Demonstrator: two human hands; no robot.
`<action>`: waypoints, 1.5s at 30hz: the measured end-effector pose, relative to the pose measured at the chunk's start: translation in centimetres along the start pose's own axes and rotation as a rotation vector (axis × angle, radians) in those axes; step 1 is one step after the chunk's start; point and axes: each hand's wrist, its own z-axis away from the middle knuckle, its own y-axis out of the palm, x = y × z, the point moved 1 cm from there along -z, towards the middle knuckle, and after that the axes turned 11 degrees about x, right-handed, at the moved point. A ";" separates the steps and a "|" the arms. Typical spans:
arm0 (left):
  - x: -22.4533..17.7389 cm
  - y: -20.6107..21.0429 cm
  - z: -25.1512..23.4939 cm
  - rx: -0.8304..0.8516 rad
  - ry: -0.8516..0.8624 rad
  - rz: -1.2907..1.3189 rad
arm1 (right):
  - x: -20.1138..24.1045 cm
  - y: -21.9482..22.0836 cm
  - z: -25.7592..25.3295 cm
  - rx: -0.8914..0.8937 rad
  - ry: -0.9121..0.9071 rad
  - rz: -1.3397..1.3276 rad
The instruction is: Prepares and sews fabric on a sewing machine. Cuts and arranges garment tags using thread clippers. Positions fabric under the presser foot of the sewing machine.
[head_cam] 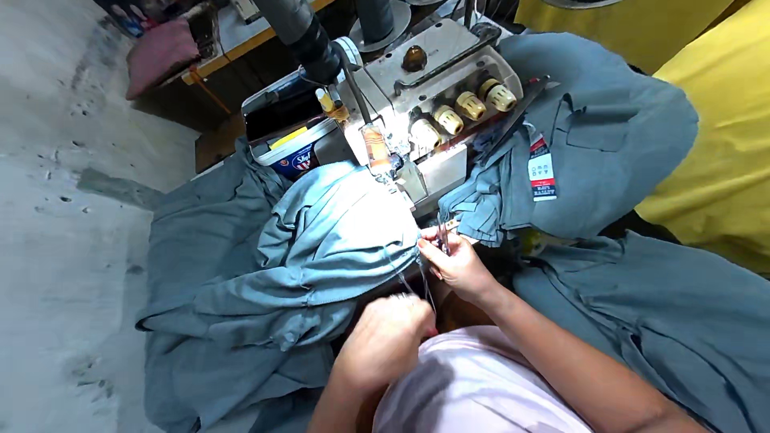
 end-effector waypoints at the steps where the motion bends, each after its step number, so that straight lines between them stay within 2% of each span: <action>1: -0.1 0.4 0.5 0.066 0.053 0.054 | 0.0 -0.1 0.0 0.003 0.013 -0.009; 2: -0.2 0.6 0.9 0.076 0.084 0.081 | -0.1 -0.1 0.1 0.002 0.027 -0.023; 4: -0.7 0.2 1.1 -0.005 0.047 0.111 | -0.1 -0.1 0.1 0.008 0.044 -0.064; 5: -0.8 -0.2 0.8 -0.096 -0.019 0.083 | -0.2 -0.2 0.1 0.015 0.045 -0.086; 8: 0.2 0.2 -1.5 -0.531 -0.204 -0.077 | -0.3 -0.1 0.4 0.037 0.042 -0.140; 9: 0.9 0.7 -2.2 -0.626 -0.242 -0.125 | -0.2 -0.1 0.5 0.040 0.040 -0.147; 14: 2.3 3.0 -4.0 -0.757 -0.249 -0.177 | 0.0 -0.1 0.9 0.024 0.035 -0.138; 19: 2.2 3.4 -3.6 -0.773 -0.278 -0.123 | -0.1 -0.2 1.2 0.066 0.036 -0.119; 22: 1.8 3.6 -3.2 -0.769 -0.257 -0.030 | -1.0 -0.7 1.5 0.162 -0.105 -0.058; 24: 1.5 3.8 -3.0 -0.764 -0.257 0.008 | -1.5 -1.3 1.7 0.179 -0.198 0.170; 29: 1.4 4.4 -3.0 -0.795 -0.281 0.008 | -2.0 -2.1 3.4 -0.063 -0.521 0.929; 33: 1.4 4.6 -3.0 -0.809 -0.280 -0.003 | -1.9 -2.2 4.0 -0.087 -0.640 1.176; 40: 1.6 4.6 -3.1 -0.792 -0.292 -0.025 | -2.1 -1.5 3.1 -0.075 -0.642 1.182; 43: 1.6 4.7 -2.9 -0.779 -0.285 -0.001 | -2.4 -1.5 3.2 -0.077 -0.556 0.997; 45: 1.1 4.5 -1.8 -0.648 -0.244 0.048 | -2.7 -1.8 3.0 -0.081 -0.416 0.759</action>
